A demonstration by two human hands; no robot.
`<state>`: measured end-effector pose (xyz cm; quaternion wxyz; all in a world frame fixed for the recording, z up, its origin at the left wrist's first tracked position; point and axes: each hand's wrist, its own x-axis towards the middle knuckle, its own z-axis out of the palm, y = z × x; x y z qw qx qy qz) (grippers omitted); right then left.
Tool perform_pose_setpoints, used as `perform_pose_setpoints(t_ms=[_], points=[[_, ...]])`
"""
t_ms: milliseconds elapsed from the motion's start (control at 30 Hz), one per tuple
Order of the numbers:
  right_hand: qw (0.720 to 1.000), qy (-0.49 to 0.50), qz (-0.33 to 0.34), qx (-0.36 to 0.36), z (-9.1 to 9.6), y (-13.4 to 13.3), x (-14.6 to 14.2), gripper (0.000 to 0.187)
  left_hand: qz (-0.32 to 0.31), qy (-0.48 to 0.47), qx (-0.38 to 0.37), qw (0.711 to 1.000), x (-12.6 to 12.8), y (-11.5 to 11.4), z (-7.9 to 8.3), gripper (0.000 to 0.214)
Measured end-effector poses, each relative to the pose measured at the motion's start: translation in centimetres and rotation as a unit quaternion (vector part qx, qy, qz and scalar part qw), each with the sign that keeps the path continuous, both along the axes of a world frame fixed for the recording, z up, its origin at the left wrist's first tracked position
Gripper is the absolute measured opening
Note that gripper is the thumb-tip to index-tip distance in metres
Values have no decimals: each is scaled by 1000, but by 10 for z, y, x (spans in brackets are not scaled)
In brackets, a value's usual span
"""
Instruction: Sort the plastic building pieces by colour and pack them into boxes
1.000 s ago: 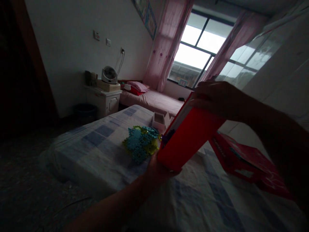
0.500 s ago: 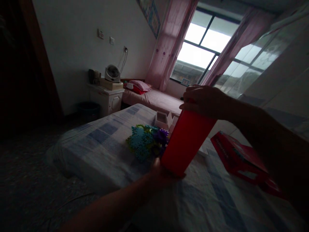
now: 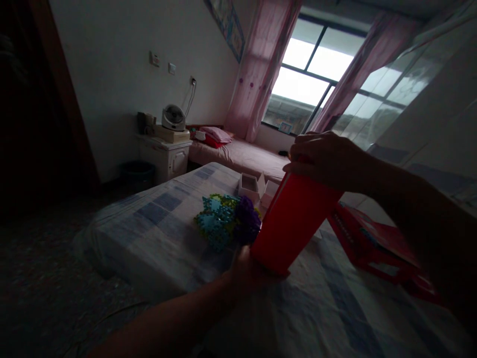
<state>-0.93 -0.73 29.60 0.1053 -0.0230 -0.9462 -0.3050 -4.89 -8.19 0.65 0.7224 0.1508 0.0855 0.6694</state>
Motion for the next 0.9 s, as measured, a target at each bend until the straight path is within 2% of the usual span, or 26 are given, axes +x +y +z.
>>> perform_pose_setpoints(t_ms=[200, 267, 367, 500, 567, 633, 733, 833, 900], points=[[999, 25, 2, 29, 8, -13, 6, 31, 56, -38, 11, 998, -3, -1, 0, 47], [999, 16, 4, 44, 7, -9, 9, 27, 15, -46, 7, 999, 0, -2, 0, 48], [1000, 3, -10, 23, 5, 3, 16, 28, -56, -48, -3, 997, 4, -3, 5, 50], [999, 29, 0, 23, 6, 1, 27, 32, -58, -47, 3, 997, 4, -3, 13, 48], [998, 33, 17, 42, 5, -5, 30, 34, -51, -58, 6, 997, 3, -2, 12, 47], [999, 22, 18, 46, 1, -7, 37, 39, -74, -59, 0, 995, 3, 0, 8, 49], [999, 23, 3, 39, -3, -2, 61, 45, -109, -46, -5, 993, 4, 4, 2, 55], [998, 58, -2, 30, -10, -1, 106, 41, -97, -34, 5, 995, 3, 5, 4, 58], [997, 74, -13, 5, -22, -7, 139, 37, -97, -12, -2, 995, 3, 4, 9, 58]])
